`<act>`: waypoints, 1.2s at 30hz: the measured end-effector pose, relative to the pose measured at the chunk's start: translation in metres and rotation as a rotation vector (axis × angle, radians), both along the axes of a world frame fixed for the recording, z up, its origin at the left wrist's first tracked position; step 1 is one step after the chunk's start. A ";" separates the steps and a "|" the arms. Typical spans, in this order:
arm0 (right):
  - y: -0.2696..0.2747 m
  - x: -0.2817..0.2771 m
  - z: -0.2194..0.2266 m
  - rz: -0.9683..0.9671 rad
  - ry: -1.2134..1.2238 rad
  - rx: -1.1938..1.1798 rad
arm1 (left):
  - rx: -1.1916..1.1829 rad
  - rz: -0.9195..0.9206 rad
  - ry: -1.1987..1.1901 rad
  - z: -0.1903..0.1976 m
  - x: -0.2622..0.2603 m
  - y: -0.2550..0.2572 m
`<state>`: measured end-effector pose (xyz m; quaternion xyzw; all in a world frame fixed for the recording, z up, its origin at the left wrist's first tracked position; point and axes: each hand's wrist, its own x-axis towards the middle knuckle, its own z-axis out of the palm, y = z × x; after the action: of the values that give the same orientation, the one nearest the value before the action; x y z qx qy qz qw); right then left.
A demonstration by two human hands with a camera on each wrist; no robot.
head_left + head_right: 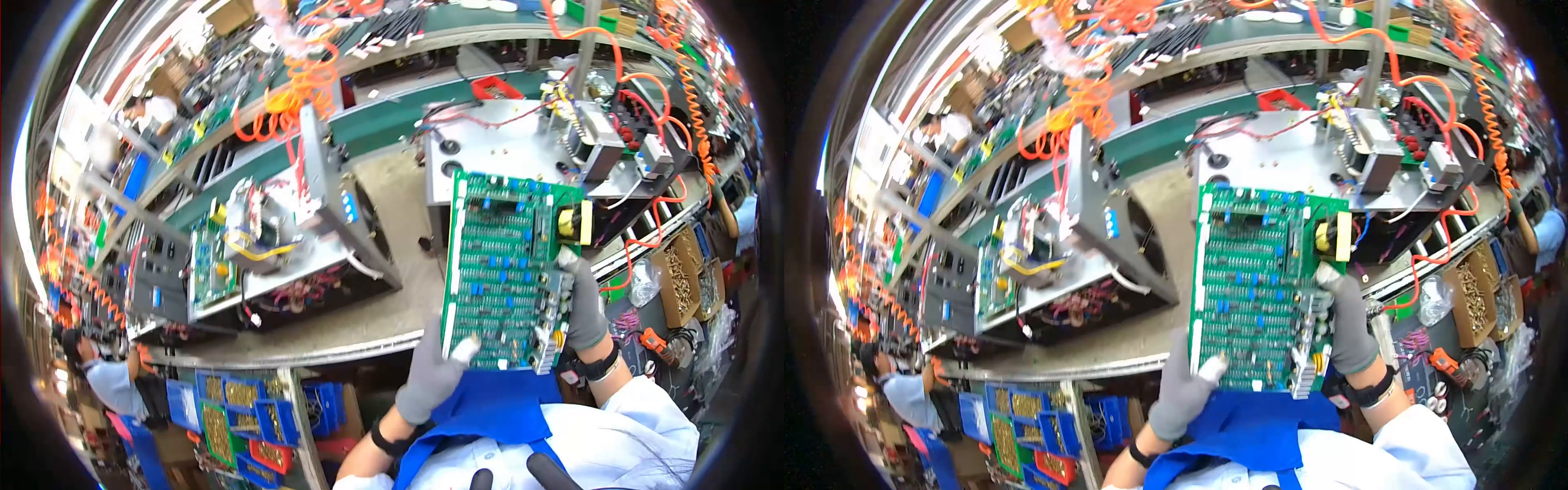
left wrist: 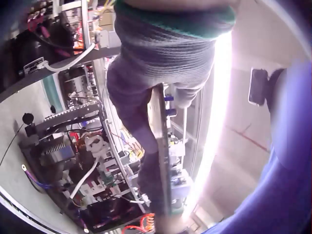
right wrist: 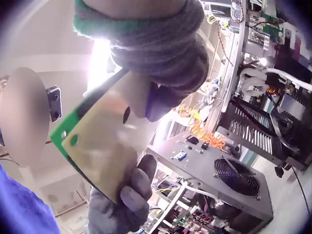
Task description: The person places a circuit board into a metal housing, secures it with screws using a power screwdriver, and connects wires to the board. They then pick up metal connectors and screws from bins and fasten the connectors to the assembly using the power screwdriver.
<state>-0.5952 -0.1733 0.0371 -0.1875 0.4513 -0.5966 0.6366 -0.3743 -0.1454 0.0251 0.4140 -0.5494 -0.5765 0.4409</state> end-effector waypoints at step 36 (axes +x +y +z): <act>-0.257 -0.114 0.058 0.896 2.656 -0.205 | -0.112 0.240 0.302 0.025 -0.038 -0.189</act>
<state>-0.7094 -0.4303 0.0950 -0.7746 0.5659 0.2442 -0.1419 -0.4121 -0.3340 0.0496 0.3602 -0.4549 -0.5442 0.6060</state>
